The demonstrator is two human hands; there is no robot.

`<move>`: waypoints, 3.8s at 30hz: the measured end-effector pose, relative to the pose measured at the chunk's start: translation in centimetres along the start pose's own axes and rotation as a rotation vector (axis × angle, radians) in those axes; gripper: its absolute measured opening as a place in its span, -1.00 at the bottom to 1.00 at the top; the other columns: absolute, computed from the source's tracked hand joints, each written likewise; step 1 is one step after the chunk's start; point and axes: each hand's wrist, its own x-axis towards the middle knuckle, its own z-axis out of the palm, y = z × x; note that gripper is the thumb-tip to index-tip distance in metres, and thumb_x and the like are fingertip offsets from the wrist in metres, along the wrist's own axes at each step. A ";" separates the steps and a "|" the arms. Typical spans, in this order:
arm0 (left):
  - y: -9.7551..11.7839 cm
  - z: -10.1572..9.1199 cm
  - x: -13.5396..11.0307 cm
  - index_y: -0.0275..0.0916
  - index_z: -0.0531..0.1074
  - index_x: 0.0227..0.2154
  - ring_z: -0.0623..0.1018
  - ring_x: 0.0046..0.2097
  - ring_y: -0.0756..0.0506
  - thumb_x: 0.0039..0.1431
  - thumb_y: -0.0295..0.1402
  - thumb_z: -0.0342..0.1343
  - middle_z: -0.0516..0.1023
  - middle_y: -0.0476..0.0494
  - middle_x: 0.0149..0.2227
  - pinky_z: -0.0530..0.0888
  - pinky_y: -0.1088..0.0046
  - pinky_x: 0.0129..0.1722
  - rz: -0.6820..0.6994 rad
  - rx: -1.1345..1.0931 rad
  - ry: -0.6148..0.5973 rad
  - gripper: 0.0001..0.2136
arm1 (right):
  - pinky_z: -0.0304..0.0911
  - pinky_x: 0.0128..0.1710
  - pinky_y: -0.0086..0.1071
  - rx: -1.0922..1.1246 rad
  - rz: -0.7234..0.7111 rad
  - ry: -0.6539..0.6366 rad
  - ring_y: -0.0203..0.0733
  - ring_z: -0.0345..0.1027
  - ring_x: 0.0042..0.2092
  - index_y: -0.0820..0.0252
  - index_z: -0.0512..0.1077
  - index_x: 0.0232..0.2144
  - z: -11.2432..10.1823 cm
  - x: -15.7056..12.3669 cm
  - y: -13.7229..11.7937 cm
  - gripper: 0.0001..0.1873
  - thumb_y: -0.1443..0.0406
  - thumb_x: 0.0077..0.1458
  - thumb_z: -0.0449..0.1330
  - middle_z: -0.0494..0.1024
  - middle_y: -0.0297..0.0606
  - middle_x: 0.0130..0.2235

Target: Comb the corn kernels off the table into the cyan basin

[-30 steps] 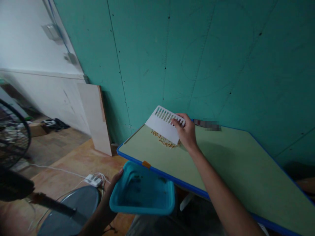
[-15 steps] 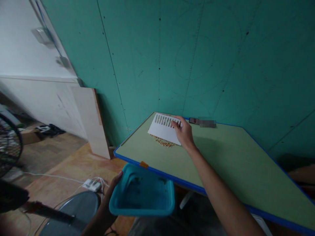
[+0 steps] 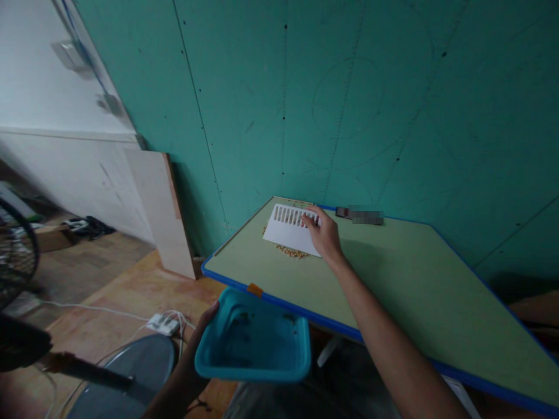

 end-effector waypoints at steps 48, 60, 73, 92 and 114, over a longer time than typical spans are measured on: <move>0.3 1.1 -1.2 -0.34 0.32 0.27 0.59 0.11 -0.35 0.19 0.01 0.17 0.70 -0.32 -0.03 0.44 0.10 0.19 0.039 0.000 0.002 -0.31 | 0.31 -0.24 -0.23 0.037 0.032 0.002 -0.06 0.47 -0.26 0.18 0.53 -0.14 0.8 -0.7 -1.1 -0.62 0.05 0.12 0.24 0.63 -0.12 -0.20; 0.2 0.7 -0.8 -0.33 0.26 0.31 0.59 0.12 -0.32 0.17 0.02 0.19 0.71 -0.29 -0.06 0.45 0.14 0.18 0.042 0.013 0.004 -0.25 | 0.32 -0.32 -0.23 0.086 0.082 -0.032 -0.07 0.46 -0.31 0.16 0.53 -0.15 1.1 -0.9 -1.6 -0.61 0.04 0.07 0.27 0.63 -0.17 -0.30; 0.2 0.7 -0.7 -0.35 0.38 0.22 0.60 0.10 -0.33 0.23 0.01 0.11 0.69 -0.33 -0.02 0.43 0.10 0.20 0.047 0.049 0.000 -0.36 | 0.32 -0.34 -0.27 0.162 0.052 -0.120 -0.13 0.43 -0.35 0.13 0.53 -0.15 1.2 -1.2 -2.9 -0.66 0.07 0.11 0.27 0.62 -0.24 -0.32; 0.3 1.5 -1.5 -0.33 0.39 0.22 0.59 0.13 -0.34 0.21 0.01 0.15 0.70 -0.30 -0.03 0.40 0.09 0.22 0.063 0.033 -0.026 -0.36 | 0.33 -0.32 -0.24 0.113 0.049 -0.097 -0.09 0.47 -0.31 0.13 0.51 -0.14 1.7 -1.7 -3.3 -0.68 0.08 0.13 0.26 0.63 -0.21 -0.30; -0.1 0.9 -1.1 -0.30 0.28 0.30 0.61 0.10 -0.30 0.19 0.01 0.17 0.72 -0.26 -0.07 0.43 0.14 0.20 0.070 0.040 -0.016 -0.29 | 0.31 -0.34 -0.27 0.153 0.058 -0.125 -0.13 0.46 -0.34 0.14 0.50 -0.16 2.2 -2.2 -3.9 -0.68 0.10 0.10 0.29 0.61 -0.24 -0.32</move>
